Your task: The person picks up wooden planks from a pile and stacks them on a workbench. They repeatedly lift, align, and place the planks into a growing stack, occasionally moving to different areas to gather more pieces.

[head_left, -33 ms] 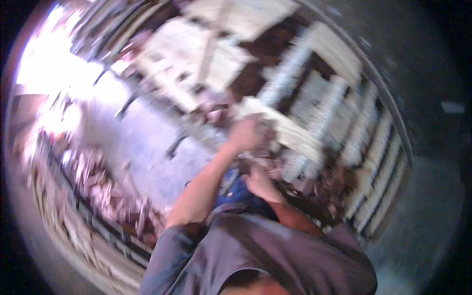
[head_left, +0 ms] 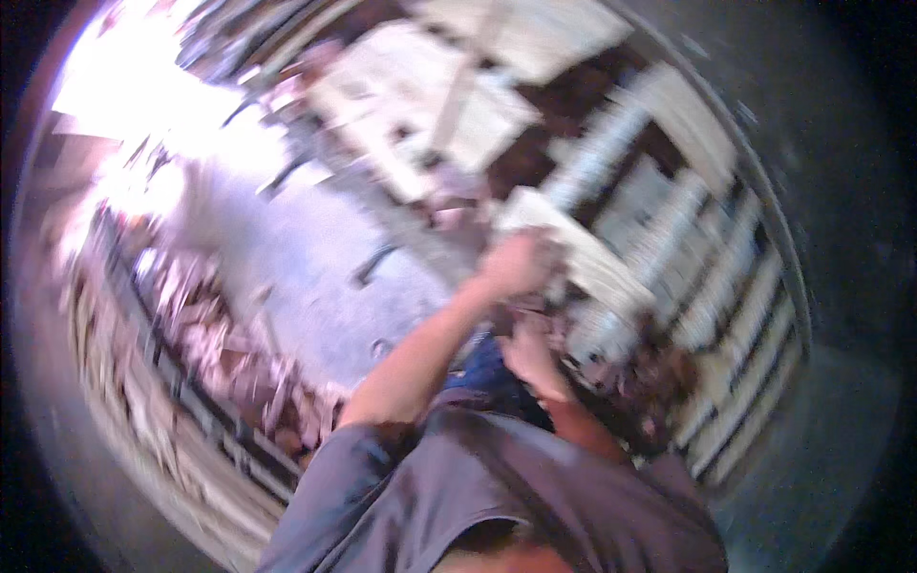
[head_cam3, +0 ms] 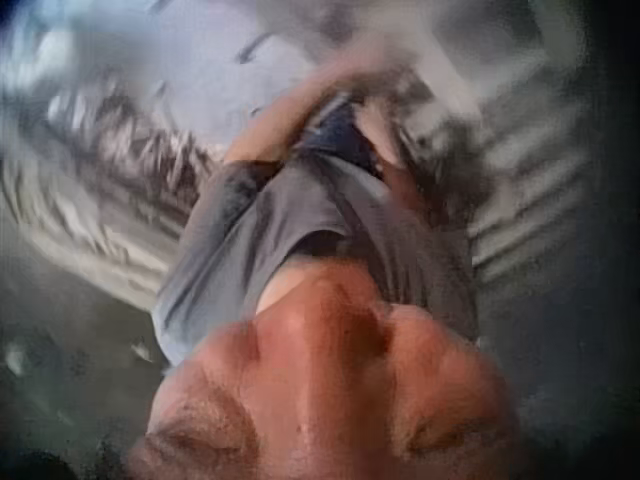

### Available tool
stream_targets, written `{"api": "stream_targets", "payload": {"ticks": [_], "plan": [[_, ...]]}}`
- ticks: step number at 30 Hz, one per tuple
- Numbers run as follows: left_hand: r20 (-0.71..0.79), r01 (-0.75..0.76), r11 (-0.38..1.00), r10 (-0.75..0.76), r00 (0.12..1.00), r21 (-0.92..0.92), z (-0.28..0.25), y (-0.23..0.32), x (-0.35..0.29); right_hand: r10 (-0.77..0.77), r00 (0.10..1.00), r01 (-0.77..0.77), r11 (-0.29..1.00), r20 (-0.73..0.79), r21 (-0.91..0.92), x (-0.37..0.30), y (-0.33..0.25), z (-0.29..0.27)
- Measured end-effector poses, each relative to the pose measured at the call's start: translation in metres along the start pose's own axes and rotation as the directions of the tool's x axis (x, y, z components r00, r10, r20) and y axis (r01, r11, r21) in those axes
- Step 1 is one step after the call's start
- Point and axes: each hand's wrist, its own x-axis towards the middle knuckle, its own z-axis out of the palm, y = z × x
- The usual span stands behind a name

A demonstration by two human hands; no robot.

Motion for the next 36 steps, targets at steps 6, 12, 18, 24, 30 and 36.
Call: {"api": "stream_targets", "payload": {"ticks": [6,12,18,24,30,36], "plan": [[-0.145,-0.158,0.970,0.133,0.981,-0.184,0.007,-0.022,-0.134,0.289,0.955,-0.264,0.933,0.073,-0.243,-0.039,-0.019,0.020],[-0.265,-0.003,0.982,-0.048,0.963,-0.191,-0.077,-0.107,-0.284,0.644,0.765,-0.573,0.688,0.012,-0.445,-0.026,-0.012,0.042],[-0.575,0.291,0.914,-0.404,0.712,-0.282,-0.142,-0.232,-0.431,0.571,0.812,-0.508,0.590,-0.121,-0.627,-0.047,-0.065,0.081],[-0.604,0.384,0.809,-0.588,0.538,-0.444,-0.196,-0.265,-0.517,0.554,0.829,-0.405,0.684,0.071,-0.607,-0.069,-0.154,0.126],[-0.535,0.358,0.830,-0.552,0.640,-0.429,-0.216,-0.311,-0.498,0.405,0.815,-0.191,0.863,0.414,-0.467,-0.010,-0.182,0.210],[-0.518,0.396,0.809,-0.584,0.625,-0.435,-0.306,-0.378,-0.505,0.344,0.722,-0.101,0.911,0.600,-0.401,0.104,-0.211,0.301]]}}
